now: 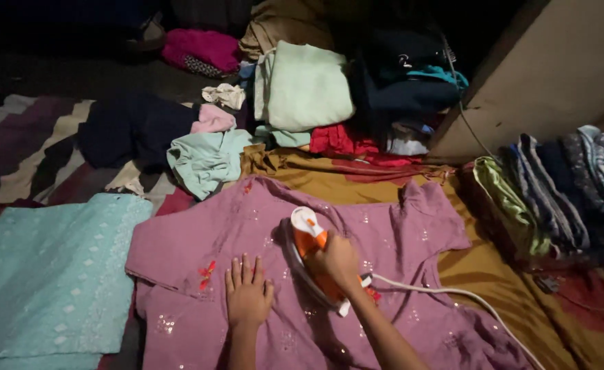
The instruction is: Ironing a purple garment on a bed surface and then folding it.
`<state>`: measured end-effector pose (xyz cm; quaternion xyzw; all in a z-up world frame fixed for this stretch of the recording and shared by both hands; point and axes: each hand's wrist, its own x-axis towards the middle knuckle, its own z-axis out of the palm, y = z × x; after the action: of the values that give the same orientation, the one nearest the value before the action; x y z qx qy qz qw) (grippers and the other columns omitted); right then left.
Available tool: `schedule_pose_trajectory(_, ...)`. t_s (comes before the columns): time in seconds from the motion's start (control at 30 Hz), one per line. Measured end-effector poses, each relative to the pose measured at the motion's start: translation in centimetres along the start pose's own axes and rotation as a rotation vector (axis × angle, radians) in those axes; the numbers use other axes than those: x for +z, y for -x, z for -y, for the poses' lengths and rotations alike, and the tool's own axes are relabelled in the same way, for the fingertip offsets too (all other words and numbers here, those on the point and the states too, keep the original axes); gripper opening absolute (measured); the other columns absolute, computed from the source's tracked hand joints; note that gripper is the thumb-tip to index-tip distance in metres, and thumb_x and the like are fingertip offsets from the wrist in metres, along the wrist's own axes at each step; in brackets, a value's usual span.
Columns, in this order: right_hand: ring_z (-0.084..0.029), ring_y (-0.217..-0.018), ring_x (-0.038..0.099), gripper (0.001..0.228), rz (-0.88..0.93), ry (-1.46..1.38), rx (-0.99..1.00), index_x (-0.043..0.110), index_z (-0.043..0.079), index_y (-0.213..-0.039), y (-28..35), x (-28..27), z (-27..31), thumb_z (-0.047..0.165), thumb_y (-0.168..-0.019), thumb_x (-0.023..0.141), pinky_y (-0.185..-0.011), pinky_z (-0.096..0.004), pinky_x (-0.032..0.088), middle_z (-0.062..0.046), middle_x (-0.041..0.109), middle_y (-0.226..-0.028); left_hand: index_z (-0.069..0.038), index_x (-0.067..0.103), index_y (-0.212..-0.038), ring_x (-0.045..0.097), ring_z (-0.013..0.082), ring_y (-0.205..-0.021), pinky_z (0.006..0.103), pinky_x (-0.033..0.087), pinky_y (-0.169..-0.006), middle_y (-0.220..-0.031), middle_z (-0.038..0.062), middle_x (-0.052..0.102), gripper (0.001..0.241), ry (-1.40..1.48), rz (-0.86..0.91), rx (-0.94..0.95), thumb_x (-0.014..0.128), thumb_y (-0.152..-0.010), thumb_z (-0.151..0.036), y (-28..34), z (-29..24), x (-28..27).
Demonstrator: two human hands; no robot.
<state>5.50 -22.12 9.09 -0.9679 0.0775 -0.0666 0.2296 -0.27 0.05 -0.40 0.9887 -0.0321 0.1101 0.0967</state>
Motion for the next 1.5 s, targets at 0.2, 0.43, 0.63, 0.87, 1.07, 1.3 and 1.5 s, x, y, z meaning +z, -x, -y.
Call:
schedule_pose_trajectory(0.2,-0.045,-0.077,0.072,0.036,0.086,0.043,0.071,0.065,0.007,-0.110,7.8,-0.1,-2.0,0.019,-0.076,0.064,-0.072,-0.058,0.055,-0.025,0.072,-0.081,-0.018,0.037,-0.154,0.025,0.0385,-0.149,0.0541,0.016,-0.122,-0.161,0.015,0.031,0.071,-0.042,0.041,0.015,0.050,-0.090,-0.046,0.2,-0.1,-0.7)
schedule_pose_trajectory(0.43,-0.043,-0.074,0.072,0.036,0.103,0.070,0.096,0.068,0.010,-0.103,12.8,-4.1,0.3,0.026,-0.071,0.070,-0.072,-0.056,0.056,-0.024,0.072,-0.076,-0.020,0.037,-0.155,0.025,0.0363,-0.151,0.0532,0.016,-0.123,-0.162,0.015,0.031,0.070,-0.113,0.008,0.009,0.048,-0.091,-0.046,0.3,0.1,0.6)
schedule_pose_trajectory(0.63,-0.043,-0.073,0.071,0.029,0.067,0.060,0.060,0.069,0.009,-0.096,11.5,-3.4,0.1,0.025,-0.072,0.070,-0.071,-0.056,0.055,-0.022,0.072,-0.075,-0.018,0.032,-0.157,0.023,0.0362,-0.151,0.0528,0.014,-0.123,-0.163,0.015,0.028,0.072,-0.115,0.059,-0.002,0.047,-0.093,-0.046,0.2,0.0,0.3)
schedule_pose_trajectory(0.87,-0.043,-0.072,0.071,0.028,0.038,0.105,-0.015,0.066,0.007,-0.094,7.0,-0.9,-1.0,0.024,-0.072,0.070,-0.069,-0.056,0.055,-0.021,0.071,-0.075,-0.018,0.032,-0.157,0.021,0.0381,-0.151,0.0543,0.013,-0.122,-0.163,0.017,0.026,0.075,-0.099,0.087,0.005,0.050,-0.091,-0.048,0.0,0.0,0.0)
schedule_pose_trajectory(1.07,-0.044,-0.078,0.071,0.033,0.009,0.050,-0.097,0.067,0.006,-0.096,0.4,0.8,-1.2,0.028,-0.072,0.071,-0.069,-0.057,0.054,-0.023,0.072,-0.082,-0.014,0.038,-0.154,0.025,0.0392,-0.150,0.0554,0.015,-0.122,-0.161,0.018,0.033,0.074,-0.030,-0.014,0.020,0.055,-0.088,-0.042,0.2,0.1,0.5)
schedule_pose_trajectory(1.3,-0.046,-0.083,0.071,0.036,-0.025,0.022,-0.027,0.070,0.006,-0.104,-6.2,1.8,1.6,0.027,-0.074,0.072,-0.076,-0.057,0.055,-0.026,0.072,-0.088,-0.011,0.041,-0.154,0.027,0.0423,-0.149,0.0568,0.016,-0.122,-0.160,0.021,0.034,0.075,0.012,-0.024,0.033,0.057,-0.087,-0.040,0.1,0.1,-0.2)
schedule_pose_trajectory(1.5,-0.047,-0.089,0.071,0.025,-0.051,0.072,-0.026,0.072,0.007,-0.101,-10.3,4.1,1.1,0.022,-0.081,0.068,-0.077,-0.059,0.055,-0.026,0.073,-0.094,-0.011,0.042,-0.153,0.026,0.0418,-0.150,0.0577,0.015,-0.122,-0.161,0.021,0.035,0.074,0.030,-0.021,0.025,0.057,-0.086,-0.039,-0.2,0.1,-0.4)
